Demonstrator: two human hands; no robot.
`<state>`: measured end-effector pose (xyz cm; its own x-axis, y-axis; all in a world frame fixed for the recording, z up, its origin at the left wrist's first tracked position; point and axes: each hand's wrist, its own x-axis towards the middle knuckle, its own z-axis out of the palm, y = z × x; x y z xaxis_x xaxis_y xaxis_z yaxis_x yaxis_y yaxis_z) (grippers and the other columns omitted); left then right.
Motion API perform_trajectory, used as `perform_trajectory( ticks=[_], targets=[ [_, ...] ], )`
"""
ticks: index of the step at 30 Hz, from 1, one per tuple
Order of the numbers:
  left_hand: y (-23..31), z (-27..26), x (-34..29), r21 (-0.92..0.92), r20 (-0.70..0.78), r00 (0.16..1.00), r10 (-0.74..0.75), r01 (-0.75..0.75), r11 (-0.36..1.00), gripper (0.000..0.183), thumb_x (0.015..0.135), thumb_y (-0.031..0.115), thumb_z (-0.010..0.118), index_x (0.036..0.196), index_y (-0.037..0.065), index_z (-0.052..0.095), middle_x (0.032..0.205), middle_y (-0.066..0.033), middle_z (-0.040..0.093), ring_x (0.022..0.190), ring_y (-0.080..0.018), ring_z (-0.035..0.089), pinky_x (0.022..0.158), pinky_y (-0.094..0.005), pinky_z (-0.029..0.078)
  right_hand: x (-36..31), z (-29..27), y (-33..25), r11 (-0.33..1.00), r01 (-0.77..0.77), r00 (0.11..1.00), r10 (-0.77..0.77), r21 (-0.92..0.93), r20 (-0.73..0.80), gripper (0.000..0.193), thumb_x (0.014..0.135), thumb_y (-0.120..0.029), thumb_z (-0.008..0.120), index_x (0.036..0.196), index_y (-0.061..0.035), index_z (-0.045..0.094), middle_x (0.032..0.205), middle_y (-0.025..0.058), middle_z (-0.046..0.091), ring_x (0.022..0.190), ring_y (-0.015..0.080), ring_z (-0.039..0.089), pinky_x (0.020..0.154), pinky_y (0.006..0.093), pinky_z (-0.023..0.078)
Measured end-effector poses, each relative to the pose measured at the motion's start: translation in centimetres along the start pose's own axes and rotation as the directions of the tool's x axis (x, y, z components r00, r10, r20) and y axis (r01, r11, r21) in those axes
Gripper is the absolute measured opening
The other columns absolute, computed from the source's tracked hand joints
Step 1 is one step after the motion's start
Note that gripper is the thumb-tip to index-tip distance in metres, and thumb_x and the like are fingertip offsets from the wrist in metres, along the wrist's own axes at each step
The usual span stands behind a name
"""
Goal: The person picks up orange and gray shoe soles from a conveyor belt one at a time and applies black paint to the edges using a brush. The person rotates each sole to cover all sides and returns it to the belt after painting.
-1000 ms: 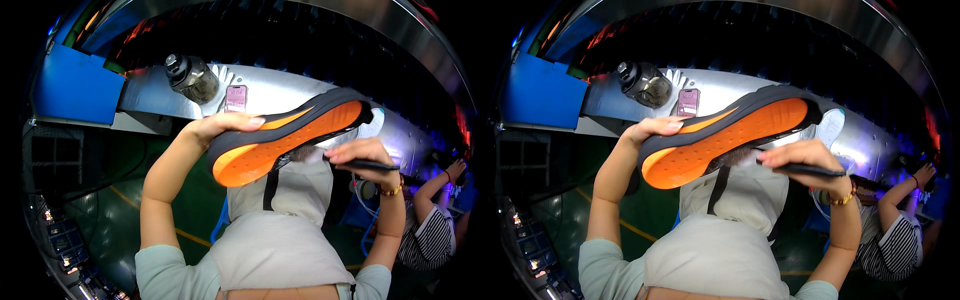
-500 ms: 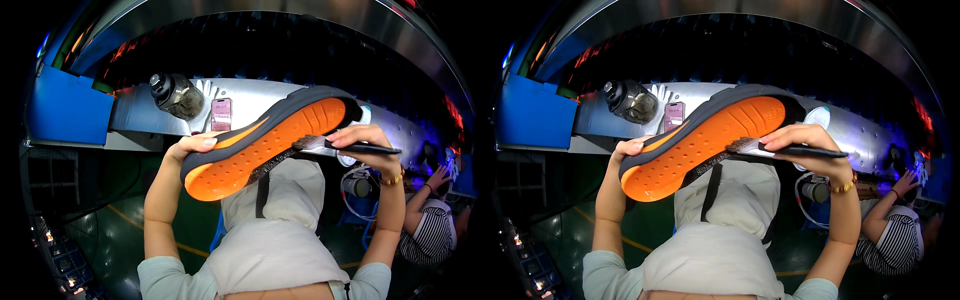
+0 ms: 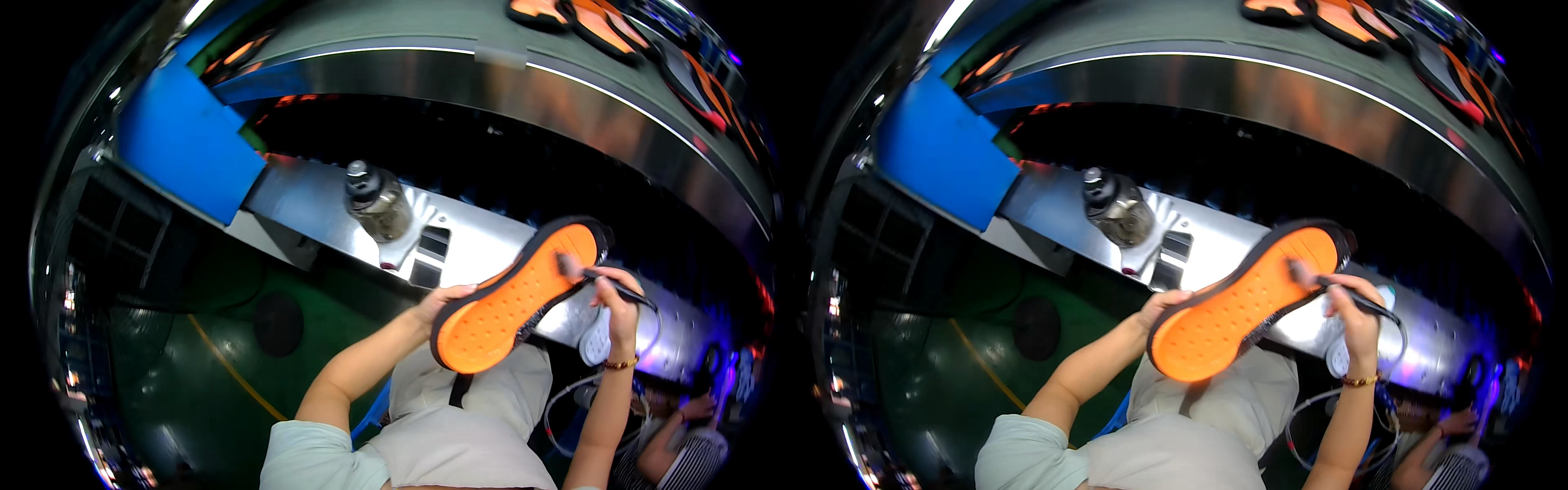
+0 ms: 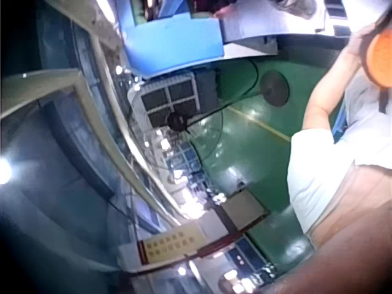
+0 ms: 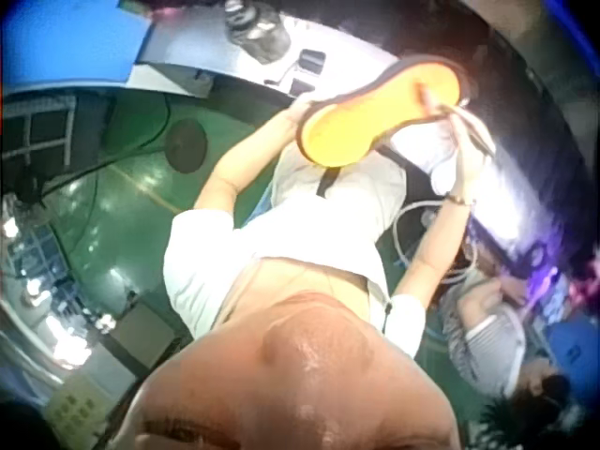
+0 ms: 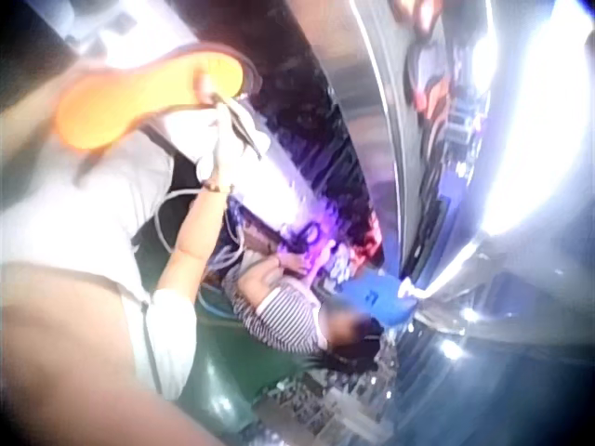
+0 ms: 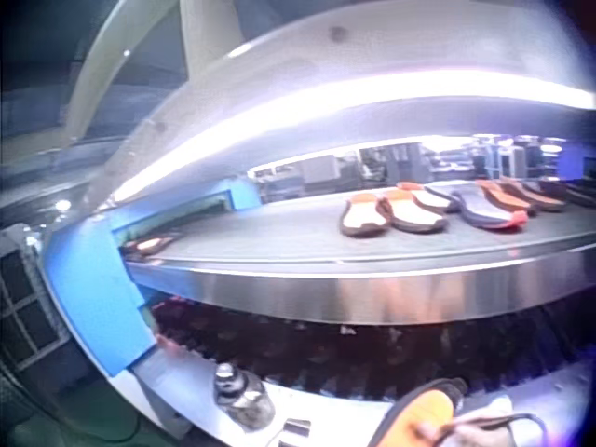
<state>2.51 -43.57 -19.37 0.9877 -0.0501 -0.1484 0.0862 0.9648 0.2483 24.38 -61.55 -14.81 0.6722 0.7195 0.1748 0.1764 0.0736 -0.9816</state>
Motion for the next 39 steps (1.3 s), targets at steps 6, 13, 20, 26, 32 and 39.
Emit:
perform_trajectory(
  ticks=[6,13,20,26,32,39],
  targets=[
    [0.4,-1.3,-2.5,-0.001,0.022,0.988,0.151,-0.151,0.989,0.052,0.080,0.023,0.050,0.125,-0.001,0.037,0.120,-0.0170,0.048,0.106,-0.0243,0.051,0.094,-0.0343,0.037,-3.5,4.9,-1.2,0.991,-0.015,0.994,0.030,-0.131,0.108,0.017,0.072,-0.001,0.061,0.089,0.0021,0.062,0.081,0.0104,0.063,0.046,0.0076,0.051,0.041,0.0183,0.038],
    [14.0,9.0,-5.4,0.265,0.482,0.730,0.485,-0.648,0.713,0.056,0.087,0.041,0.034,0.122,-0.002,0.036,0.116,-0.0222,0.043,0.107,-0.0340,0.043,0.081,-0.0423,0.039,-3.4,-0.7,1.3,0.793,0.015,0.999,0.018,0.609,-0.049,0.022,0.081,-0.011,0.054,0.099,0.0017,0.051,0.101,0.0223,0.056,0.042,0.0077,0.040,0.042,0.0169,0.034],
    [37.2,13.9,-0.7,-0.335,-0.197,0.291,0.936,-0.918,0.215,0.074,0.082,0.051,0.037,0.132,-0.001,0.018,0.134,-0.0168,0.028,0.119,-0.0343,0.032,0.095,-0.0447,0.030,-2.5,1.0,3.5,0.745,-0.119,0.959,0.257,0.656,-0.118,0.020,0.084,-0.009,0.050,0.103,-0.0021,0.052,0.102,0.0169,0.057,0.048,0.0086,0.043,0.045,0.0184,0.036],
    [27.0,19.8,17.9,0.850,0.522,0.557,0.646,-0.401,-0.342,0.065,0.072,0.034,0.062,0.123,0.002,0.037,0.115,-0.0132,0.047,0.108,-0.0288,0.044,0.093,-0.0365,0.034,-3.3,0.2,5.3,0.754,-0.182,0.911,0.371,0.631,-0.181,0.020,0.085,-0.012,0.049,0.103,-0.0051,0.051,0.103,0.0100,0.056,0.048,0.0075,0.042,0.044,0.0195,0.034],
    [24.9,19.2,20.1,0.441,0.600,0.555,0.575,0.369,-0.818,0.034,0.071,0.037,0.061,0.090,0.008,0.060,0.091,-0.0102,0.059,0.093,-0.0231,0.054,0.082,-0.0372,0.036,-4.0,-0.5,5.7,0.713,-0.172,0.908,0.383,0.679,-0.171,0.019,0.085,-0.013,0.048,0.103,-0.0054,0.052,0.100,0.0096,0.058,0.049,0.0080,0.045,0.046,0.0196,0.035],
    [19.5,19.9,14.4,0.311,0.944,0.143,0.296,-0.091,-0.946,0.025,0.072,0.033,0.062,0.062,0.011,0.057,0.065,-0.0038,0.052,0.070,-0.0217,0.052,0.072,-0.0341,0.031,-4.9,-2.5,6.7,0.678,-0.171,0.890,0.417,0.715,-0.182,0.021,0.086,-0.016,0.049,0.104,-0.0065,0.052,0.095,0.0058,0.060,0.048,0.0067,0.044,0.046,0.0195,0.035]
  ],
)
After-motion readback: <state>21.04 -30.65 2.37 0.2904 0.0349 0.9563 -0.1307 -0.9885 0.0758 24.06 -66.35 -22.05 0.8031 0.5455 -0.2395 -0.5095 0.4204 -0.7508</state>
